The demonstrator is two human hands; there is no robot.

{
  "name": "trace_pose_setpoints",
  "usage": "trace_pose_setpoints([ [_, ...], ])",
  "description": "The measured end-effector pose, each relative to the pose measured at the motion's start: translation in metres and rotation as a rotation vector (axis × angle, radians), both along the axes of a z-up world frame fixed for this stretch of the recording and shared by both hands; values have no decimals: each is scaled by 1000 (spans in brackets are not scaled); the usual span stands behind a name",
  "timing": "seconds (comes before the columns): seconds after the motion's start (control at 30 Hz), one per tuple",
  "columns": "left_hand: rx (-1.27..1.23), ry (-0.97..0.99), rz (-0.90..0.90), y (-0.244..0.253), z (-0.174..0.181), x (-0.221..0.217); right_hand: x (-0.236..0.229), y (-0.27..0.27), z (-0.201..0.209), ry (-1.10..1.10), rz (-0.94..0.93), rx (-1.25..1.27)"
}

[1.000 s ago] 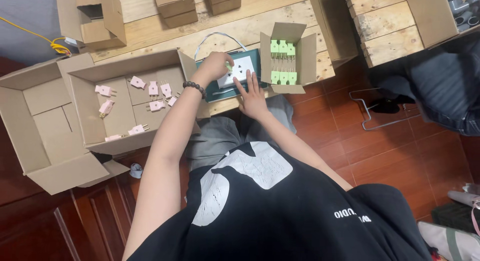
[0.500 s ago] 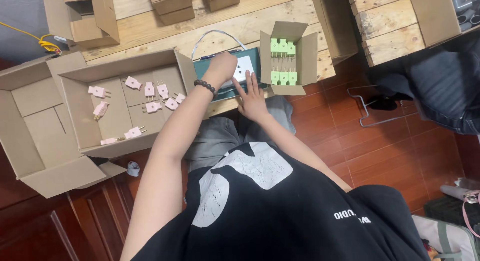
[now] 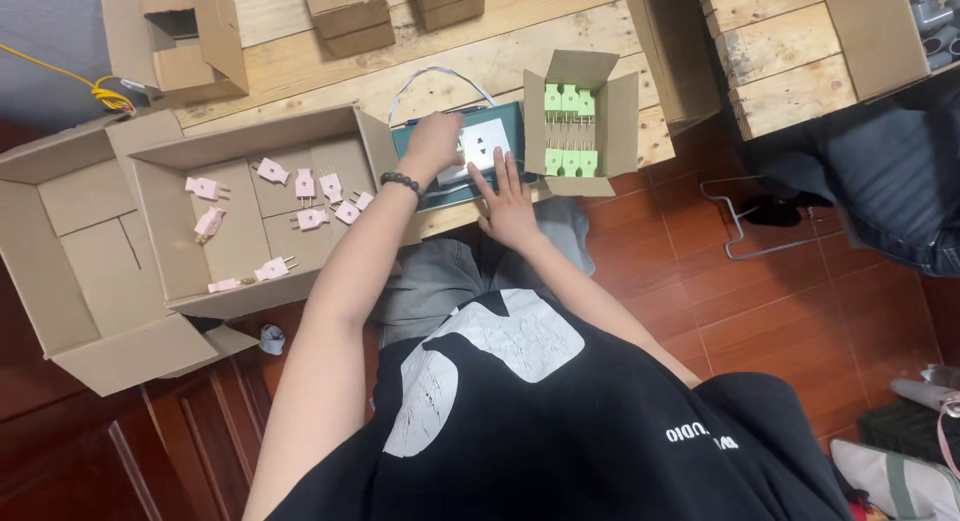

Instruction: The person picks up small pink electronic components from a large cardboard box, briefly turns them over in their hands, and places them into a smaller cardboard box. The person repeats this process multiple times, handling the components one at a time.

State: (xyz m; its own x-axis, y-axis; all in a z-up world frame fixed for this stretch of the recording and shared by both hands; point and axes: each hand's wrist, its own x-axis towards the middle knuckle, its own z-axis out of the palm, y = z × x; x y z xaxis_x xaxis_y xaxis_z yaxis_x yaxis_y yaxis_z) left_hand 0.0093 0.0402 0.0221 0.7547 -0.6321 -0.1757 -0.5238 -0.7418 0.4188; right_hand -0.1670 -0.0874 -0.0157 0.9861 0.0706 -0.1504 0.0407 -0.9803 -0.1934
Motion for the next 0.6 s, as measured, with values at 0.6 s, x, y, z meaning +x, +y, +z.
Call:
trace_pose_setpoints([
  [0.6, -279, 185, 121, 1, 69, -17, 1, 0, 12, 45, -6, 10],
])
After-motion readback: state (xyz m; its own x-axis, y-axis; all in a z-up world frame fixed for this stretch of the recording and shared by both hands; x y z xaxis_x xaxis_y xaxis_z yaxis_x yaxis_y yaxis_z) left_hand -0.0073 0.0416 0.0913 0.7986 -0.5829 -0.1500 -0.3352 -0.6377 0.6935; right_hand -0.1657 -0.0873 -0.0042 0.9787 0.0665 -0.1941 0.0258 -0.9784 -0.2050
